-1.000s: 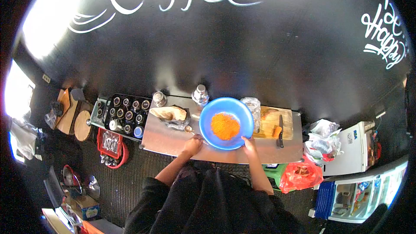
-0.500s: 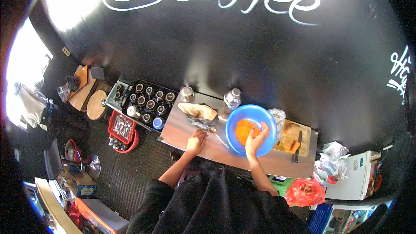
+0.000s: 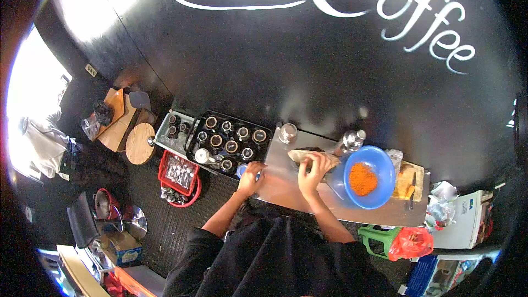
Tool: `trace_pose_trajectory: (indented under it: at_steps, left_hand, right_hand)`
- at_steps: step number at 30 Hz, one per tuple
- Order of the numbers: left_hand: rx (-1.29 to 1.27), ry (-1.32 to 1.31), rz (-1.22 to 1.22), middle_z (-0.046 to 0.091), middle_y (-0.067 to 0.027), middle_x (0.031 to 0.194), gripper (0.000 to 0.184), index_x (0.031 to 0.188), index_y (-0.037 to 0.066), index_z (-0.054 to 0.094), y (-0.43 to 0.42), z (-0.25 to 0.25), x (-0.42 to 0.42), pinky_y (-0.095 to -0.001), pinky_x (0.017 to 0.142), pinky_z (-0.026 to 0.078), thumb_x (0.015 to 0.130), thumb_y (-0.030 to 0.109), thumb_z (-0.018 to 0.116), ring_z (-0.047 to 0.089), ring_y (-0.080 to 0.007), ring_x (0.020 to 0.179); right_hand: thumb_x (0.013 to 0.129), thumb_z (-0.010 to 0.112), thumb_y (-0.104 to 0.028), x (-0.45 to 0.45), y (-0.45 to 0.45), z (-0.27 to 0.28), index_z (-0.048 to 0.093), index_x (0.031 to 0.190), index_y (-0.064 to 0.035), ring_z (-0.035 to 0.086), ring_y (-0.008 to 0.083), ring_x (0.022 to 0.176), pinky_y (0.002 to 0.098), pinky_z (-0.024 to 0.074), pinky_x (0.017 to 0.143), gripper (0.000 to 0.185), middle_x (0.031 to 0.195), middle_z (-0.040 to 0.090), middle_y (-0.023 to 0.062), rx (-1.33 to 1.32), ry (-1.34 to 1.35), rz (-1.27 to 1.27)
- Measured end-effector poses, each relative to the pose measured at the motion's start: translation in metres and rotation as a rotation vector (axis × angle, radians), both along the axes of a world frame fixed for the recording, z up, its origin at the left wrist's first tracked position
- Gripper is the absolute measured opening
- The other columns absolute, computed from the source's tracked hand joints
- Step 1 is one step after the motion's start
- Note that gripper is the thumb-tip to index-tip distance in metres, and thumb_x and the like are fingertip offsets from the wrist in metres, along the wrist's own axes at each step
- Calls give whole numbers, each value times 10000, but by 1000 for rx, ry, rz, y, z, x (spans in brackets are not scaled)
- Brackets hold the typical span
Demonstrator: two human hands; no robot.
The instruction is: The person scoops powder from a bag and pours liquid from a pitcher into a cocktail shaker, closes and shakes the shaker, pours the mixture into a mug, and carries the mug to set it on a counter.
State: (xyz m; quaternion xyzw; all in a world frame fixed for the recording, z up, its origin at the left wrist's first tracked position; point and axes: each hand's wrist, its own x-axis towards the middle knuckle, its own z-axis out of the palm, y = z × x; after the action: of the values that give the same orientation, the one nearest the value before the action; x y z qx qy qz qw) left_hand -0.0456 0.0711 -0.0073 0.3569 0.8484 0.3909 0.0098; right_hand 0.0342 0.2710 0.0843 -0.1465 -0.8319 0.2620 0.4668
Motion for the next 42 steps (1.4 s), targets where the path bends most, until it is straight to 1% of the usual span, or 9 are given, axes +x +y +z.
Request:
trace_pose_trajectory:
  at_steps: [4, 11, 18, 23, 27, 35, 39, 40, 42]
  left_hand:
    - [-168, 1, 49, 536, -164, 1191, 432, 1162, 27, 537, -67, -44, -43, -435, 1013, 347, 761, 159, 629, 426, -356, 1188]
    - [-608, -268, 66, 198, -158, 1477, 700, 1360, 69, 361, -150, -93, -73, -453, 1059, 282, 822, 475, 549, 191, -330, 1362]
    - [-897, -357, -93, 32, -88, 1522, 1000, 1457, 130, 50, -161, -98, -82, -507, 1058, 266, 743, 521, 630, 81, -266, 1398]
    - [-651, -354, -88, 80, -100, 1516, 978, 1449, 72, 51, -181, -132, -78, -469, 1068, 270, 767, 459, 637, 72, -266, 1398]
    - [-710, -283, -86, 106, -105, 1511, 895, 1438, 56, 130, -197, -119, -68, -426, 1070, 287, 778, 388, 635, 88, -265, 1395]
    - [-783, -344, -113, 178, -147, 1485, 616, 1315, 86, 437, -230, -121, -66, -428, 1074, 282, 792, 353, 622, 127, -331, 1378]
    - [-678, -445, -1, 260, -219, 1438, 546, 1269, 114, 498, -240, -122, -58, -439, 1087, 249, 796, 358, 621, 167, -379, 1359]
    - [-677, -444, -1, 260, -219, 1438, 546, 1269, 114, 498, -244, -134, -56, -439, 1087, 249, 796, 358, 621, 167, -379, 1359]
    - [-642, -455, -21, 273, -215, 1434, 495, 1226, 125, 538, -250, -146, -53, -431, 1092, 239, 796, 355, 620, 198, -395, 1345]
  right_hand:
    - [710, 555, 6, -43, -54, -26, 537, 954, -37, 490, 307, 938, 386, 382, 834, 248, 930, 520, 136, -138, -130, 269]
    - [716, 622, -46, -88, -129, -122, 467, 1104, -72, 483, 363, 1014, 411, 406, 868, 419, 1019, 462, 184, -341, -679, 575]
    - [736, 625, -107, -117, -167, -185, 464, 1224, -128, 525, 377, 1017, 464, 485, 810, 515, 1111, 450, 186, 6, -920, 649]
    - [767, 616, -108, -153, -194, -167, 391, 1306, -119, 496, 374, 1088, 442, 475, 849, 584, 1256, 410, 194, 30, -1105, 801]
    - [751, 626, -129, -173, -224, -213, 425, 1293, -116, 524, 339, 1047, 400, 514, 771, 578, 1179, 453, 189, 435, -1088, 673]
    - [701, 735, -287, -196, -244, -199, 468, 1269, -200, 350, 363, 1208, 452, 452, 884, 633, 1243, 439, 157, 308, -1362, 659]
    - [686, 746, -252, -185, -258, -199, 599, 1094, -191, 357, 321, 1132, 539, 324, 908, 439, 1149, 467, 105, 105, -1181, 399]
    - [747, 626, -139, -183, -262, -204, 665, 968, -180, 369, 350, 1149, 574, 279, 905, 229, 1160, 492, 131, -21, -1065, 376]
    - [751, 609, -133, -180, -265, -213, 668, 940, -168, 376, 348, 1133, 568, 287, 895, 200, 1162, 488, 128, 33, -1029, 347]
